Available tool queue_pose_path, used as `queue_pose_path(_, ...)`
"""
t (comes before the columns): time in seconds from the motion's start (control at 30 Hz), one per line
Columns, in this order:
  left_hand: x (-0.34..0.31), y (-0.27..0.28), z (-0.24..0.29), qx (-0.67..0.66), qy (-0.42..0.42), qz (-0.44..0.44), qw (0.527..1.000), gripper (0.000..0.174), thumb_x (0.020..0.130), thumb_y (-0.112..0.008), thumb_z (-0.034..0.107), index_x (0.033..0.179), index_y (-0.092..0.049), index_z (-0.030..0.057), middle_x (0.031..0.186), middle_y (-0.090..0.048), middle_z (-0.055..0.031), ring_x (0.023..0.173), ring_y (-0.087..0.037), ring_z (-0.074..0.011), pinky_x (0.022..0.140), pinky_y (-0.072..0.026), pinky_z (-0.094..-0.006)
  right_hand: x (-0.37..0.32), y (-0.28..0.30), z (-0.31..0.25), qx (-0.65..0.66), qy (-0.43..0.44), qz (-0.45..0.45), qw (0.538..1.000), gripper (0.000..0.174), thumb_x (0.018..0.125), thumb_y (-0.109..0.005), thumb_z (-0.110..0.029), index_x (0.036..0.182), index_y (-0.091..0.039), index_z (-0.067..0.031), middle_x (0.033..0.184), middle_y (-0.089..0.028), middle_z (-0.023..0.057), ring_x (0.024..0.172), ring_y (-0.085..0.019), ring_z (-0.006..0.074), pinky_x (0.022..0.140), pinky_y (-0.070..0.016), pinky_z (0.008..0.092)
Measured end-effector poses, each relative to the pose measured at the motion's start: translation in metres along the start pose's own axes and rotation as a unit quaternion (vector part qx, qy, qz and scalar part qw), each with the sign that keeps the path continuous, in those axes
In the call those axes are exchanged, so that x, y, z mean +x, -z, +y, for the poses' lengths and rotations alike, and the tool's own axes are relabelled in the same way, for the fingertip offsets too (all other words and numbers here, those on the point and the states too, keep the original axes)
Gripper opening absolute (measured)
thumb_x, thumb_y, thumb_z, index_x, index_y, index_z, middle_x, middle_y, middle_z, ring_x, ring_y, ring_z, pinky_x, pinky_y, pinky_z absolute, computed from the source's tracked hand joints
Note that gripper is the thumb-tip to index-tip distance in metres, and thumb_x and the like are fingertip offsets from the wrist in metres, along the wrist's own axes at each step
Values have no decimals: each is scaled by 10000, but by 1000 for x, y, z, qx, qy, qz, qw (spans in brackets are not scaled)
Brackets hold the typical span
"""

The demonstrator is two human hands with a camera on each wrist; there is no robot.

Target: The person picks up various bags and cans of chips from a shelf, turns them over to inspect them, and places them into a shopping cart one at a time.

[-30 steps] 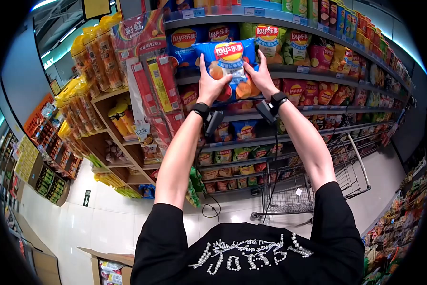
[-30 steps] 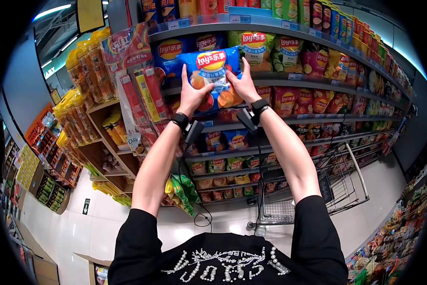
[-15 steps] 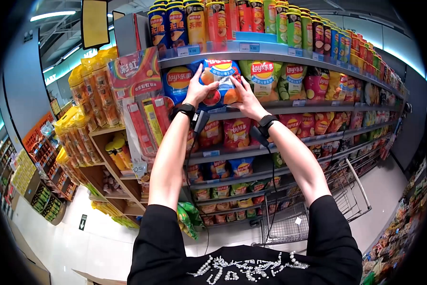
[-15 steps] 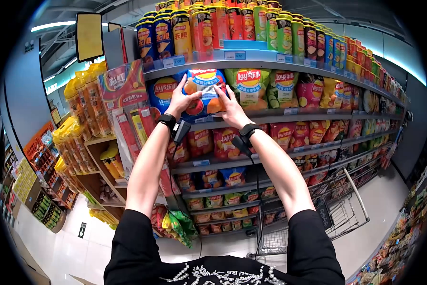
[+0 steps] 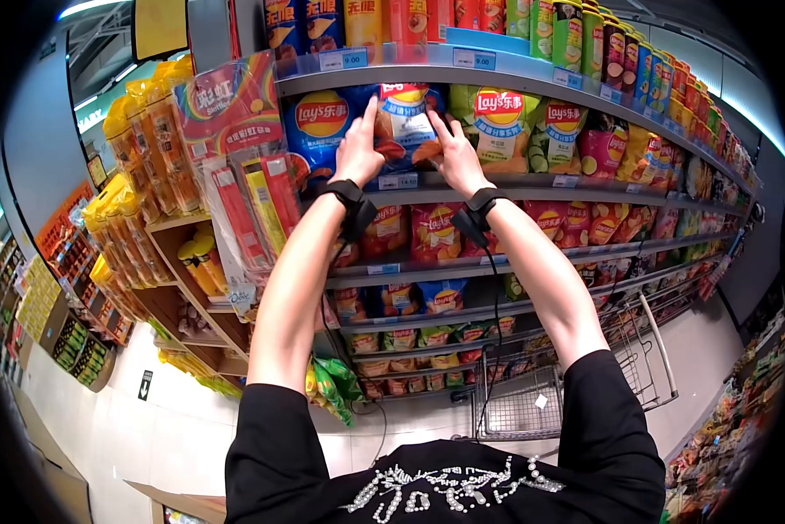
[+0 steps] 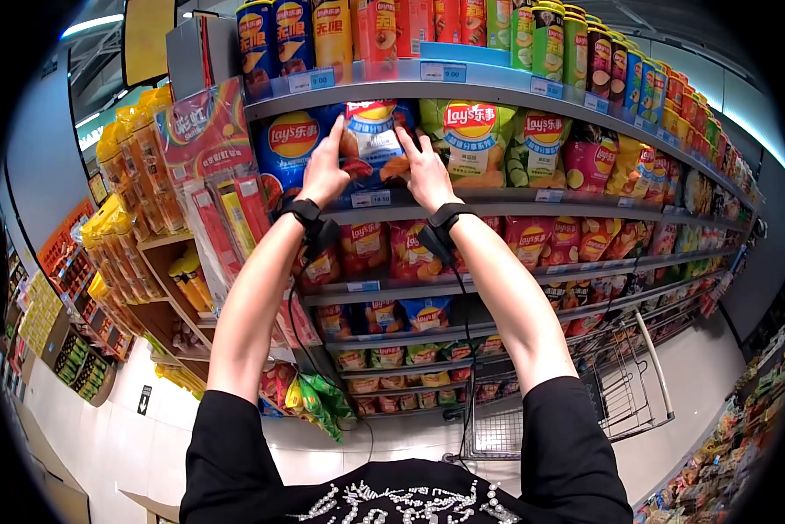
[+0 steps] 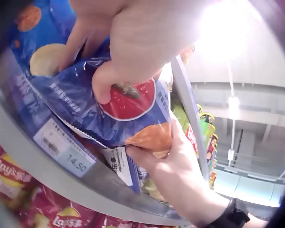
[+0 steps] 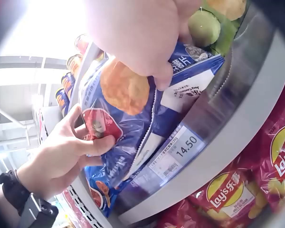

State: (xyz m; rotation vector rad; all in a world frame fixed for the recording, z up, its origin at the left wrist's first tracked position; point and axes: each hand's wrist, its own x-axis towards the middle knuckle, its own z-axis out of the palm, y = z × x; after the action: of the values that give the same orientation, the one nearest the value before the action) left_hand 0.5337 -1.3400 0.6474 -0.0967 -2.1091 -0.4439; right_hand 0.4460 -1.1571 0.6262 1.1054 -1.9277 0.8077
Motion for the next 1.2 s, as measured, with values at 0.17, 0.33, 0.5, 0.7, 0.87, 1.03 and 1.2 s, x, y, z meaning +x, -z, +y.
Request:
queue_pose_path(0.17,9,-4,-2,69,-15,40,997,785,705,-594,-65,1378,-277,184,1122,-544,-155,947,-578,-374,775,-500,-429,2,13,6,122,34,-104,986,1011,629,-593,149,1448,-96,-172,1390,-265,225,1286,-273,412,1043,-314,392)
queue_pose_path(0.33,3,-22,-2,218,-24,122,968,748,728,-538,-61,1383,-278,190,1145,-508,-164,890,-562,-349,744,-505,-422,0,9,5,1,37,-65,997,941,658,-541,141,1431,-149,-223,1401,-262,246,1148,-446,418,926,-442,416)
queue_pose_path(0.5,-14,-20,-2,178,30,55,982,806,734,-545,-58,1417,-210,212,1056,-511,-259,709,-632,-375,598,-542,-413,5,-12,7,-214,40,20,976,789,708,-529,68,1402,-232,-163,1276,-446,208,845,-614,329,698,-540,375)
queue_pose_path(0.7,-46,-24,-12,70,44,7,997,980,639,-612,-128,1436,-156,215,1050,-528,-223,914,-593,-376,769,-523,-404,5,-23,7,-247,48,54,966,393,722,-549,24,1102,-500,-63,1114,-467,181,744,-618,307,618,-544,371)
queue_pose_path(0.87,-32,-21,-10,98,52,4,994,951,639,-613,-117,1419,-169,197,978,-554,-213,859,-605,-378,730,-529,-420,5,-32,16,-258,24,31,965,309,750,-526,4,1049,-505,-68,880,-573,166,693,-629,311,581,-530,385)
queue_pose_path(1.03,-11,-30,-20,76,57,40,995,828,651,-582,-98,1356,-250,180,887,-585,-224,788,-600,-416,671,-517,-465,3,-34,18,-282,31,0,959,413,758,-507,-8,1167,-474,-58,721,-610,130,682,-632,289,589,-528,372)
queue_pose_path(1.2,-13,-25,-10,114,83,-1,990,843,658,-581,-54,1379,-212,181,834,-613,-221,761,-615,-399,669,-513,-469,4,-35,18,-228,17,14,973,770,743,-500,0,1431,-170,-102,766,-616,157,749,-619,290,668,-513,377)
